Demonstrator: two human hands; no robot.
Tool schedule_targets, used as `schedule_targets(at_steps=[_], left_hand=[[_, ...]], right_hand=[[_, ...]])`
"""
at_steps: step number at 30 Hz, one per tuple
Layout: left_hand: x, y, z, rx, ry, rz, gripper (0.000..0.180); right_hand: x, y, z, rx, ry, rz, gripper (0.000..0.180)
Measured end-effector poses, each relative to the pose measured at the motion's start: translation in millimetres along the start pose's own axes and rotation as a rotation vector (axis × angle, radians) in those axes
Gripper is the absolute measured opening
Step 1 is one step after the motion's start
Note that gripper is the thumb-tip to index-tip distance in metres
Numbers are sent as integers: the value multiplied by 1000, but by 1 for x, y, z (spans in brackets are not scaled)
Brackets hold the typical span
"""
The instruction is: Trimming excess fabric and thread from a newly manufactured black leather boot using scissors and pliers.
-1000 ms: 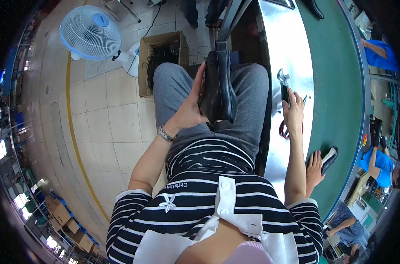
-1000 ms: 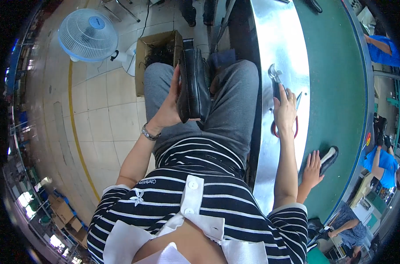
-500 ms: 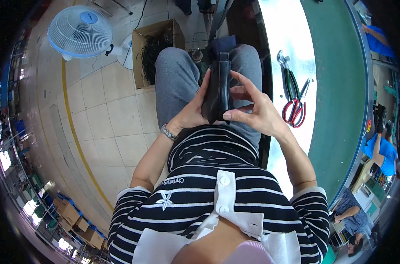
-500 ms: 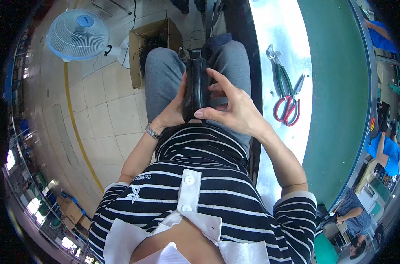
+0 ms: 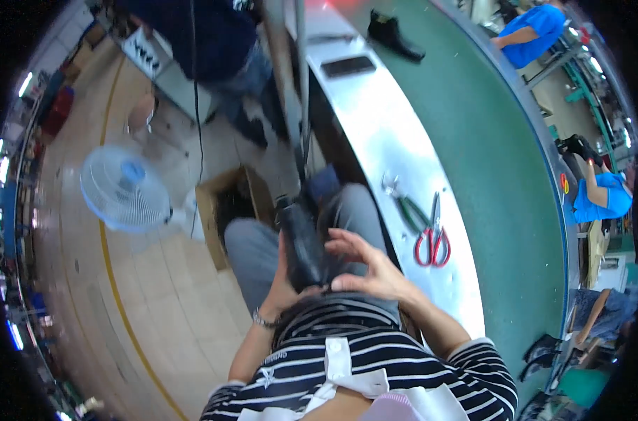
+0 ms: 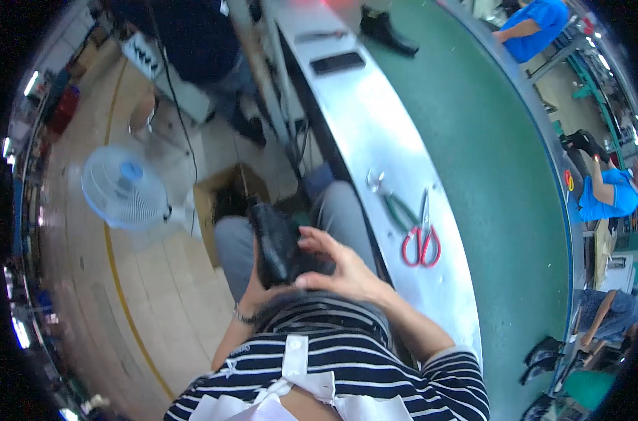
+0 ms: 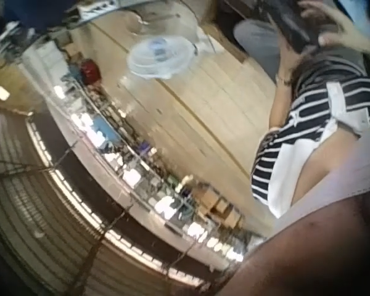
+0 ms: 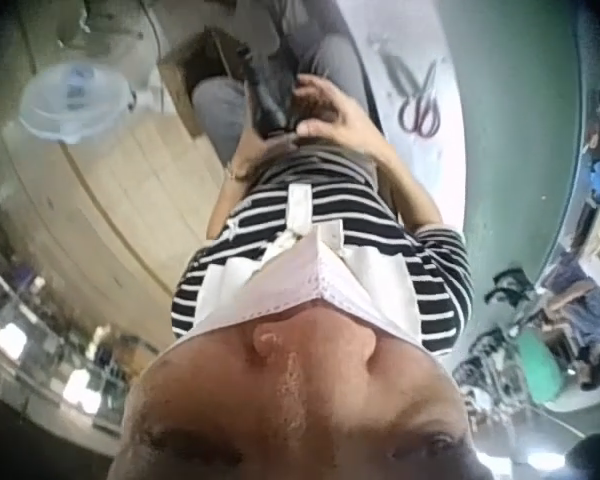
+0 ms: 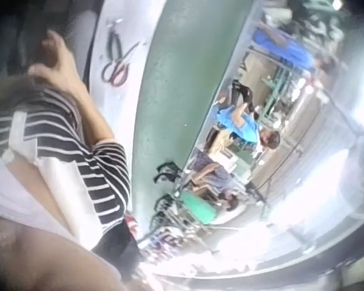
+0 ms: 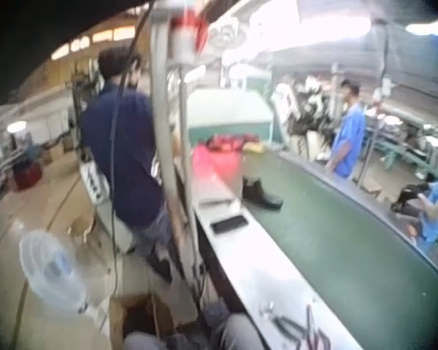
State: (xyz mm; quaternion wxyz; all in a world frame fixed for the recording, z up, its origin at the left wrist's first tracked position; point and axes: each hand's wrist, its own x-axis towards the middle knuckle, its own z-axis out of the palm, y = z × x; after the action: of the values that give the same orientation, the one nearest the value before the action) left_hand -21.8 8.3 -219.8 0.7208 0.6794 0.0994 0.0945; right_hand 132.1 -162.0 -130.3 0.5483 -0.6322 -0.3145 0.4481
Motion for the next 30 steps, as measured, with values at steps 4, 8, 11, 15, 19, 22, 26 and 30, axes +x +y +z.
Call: schedule_targets(at_steps=[4, 8, 11, 15, 19, 22, 26, 30], left_hand=[[23, 46, 25, -721, -32, -110, 63], [37, 34, 23, -616, 21, -279, 76], [66, 53, 40, -404, -125, -157, 98], [72, 57, 47, 21, -161, -66, 103], [69, 32, 44, 467, -203, -109, 97], [78, 22, 54, 513, -281, -135, 94], [102, 7, 59, 636, -273, -158, 83], [122, -34, 60, 857, -278, 76, 76]], right_hand=[[-15, 23, -18, -207, -61, -66, 101], [-27, 22, -24, -65, 179, -149, 95], [-24, 21, -35, 116, 538, -224, 92], [-21, 32, -92, 10, 927, -175, 77], [-11, 45, -173, -184, 1367, -256, 67], [-20, 94, -246, -541, 1640, -97, 77], [2, 81, -262, -180, 1240, 73, 71], [75, 63, -290, -132, 985, 9, 48]])
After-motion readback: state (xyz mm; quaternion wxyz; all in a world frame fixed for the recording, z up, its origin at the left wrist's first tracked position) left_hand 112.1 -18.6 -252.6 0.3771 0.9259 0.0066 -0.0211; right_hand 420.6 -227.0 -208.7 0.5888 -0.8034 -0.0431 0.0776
